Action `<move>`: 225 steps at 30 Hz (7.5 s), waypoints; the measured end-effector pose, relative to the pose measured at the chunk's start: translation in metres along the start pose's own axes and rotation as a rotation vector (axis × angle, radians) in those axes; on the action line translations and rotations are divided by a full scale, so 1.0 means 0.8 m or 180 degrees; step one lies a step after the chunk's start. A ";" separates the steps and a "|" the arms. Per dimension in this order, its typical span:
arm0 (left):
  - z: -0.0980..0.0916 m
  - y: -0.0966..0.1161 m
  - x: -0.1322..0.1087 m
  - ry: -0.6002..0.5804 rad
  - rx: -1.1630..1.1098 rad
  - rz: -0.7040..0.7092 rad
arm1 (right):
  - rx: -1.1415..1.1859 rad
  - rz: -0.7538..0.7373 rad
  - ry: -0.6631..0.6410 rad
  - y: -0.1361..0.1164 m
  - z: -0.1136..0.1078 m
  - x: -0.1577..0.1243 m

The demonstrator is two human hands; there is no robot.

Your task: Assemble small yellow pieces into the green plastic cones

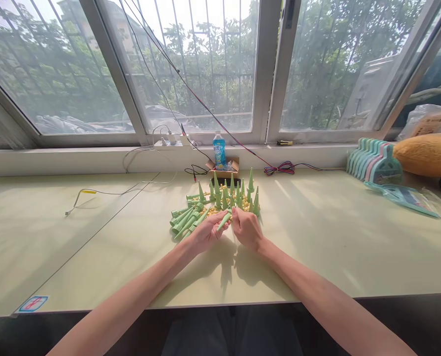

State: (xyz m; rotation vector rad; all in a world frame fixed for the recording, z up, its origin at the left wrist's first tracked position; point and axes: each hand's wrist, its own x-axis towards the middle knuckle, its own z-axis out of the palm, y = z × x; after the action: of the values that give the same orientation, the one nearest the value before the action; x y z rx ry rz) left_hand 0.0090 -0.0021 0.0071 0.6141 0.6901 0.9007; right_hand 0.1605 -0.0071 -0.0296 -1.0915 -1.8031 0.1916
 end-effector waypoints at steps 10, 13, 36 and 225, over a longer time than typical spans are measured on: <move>-0.001 0.000 0.003 -0.0013 0.0076 0.0027 | -0.0051 0.0003 -0.0076 0.002 -0.001 0.000; -0.002 0.000 0.004 -0.0014 0.0101 0.0041 | -0.0051 0.0096 -0.0096 0.002 0.000 0.000; -0.008 -0.001 -0.006 -0.0168 0.2980 0.2185 | 0.0379 0.0904 0.0213 -0.011 -0.002 0.011; -0.027 0.012 0.006 0.1074 0.4277 0.2334 | 0.0489 0.0284 -0.0706 -0.007 -0.009 0.008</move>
State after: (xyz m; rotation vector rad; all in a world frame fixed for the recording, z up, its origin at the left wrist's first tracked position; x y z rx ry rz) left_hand -0.0095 0.0104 -0.0007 2.0312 1.4179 1.1429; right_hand 0.1621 -0.0079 -0.0189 -1.0748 -1.9004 0.5142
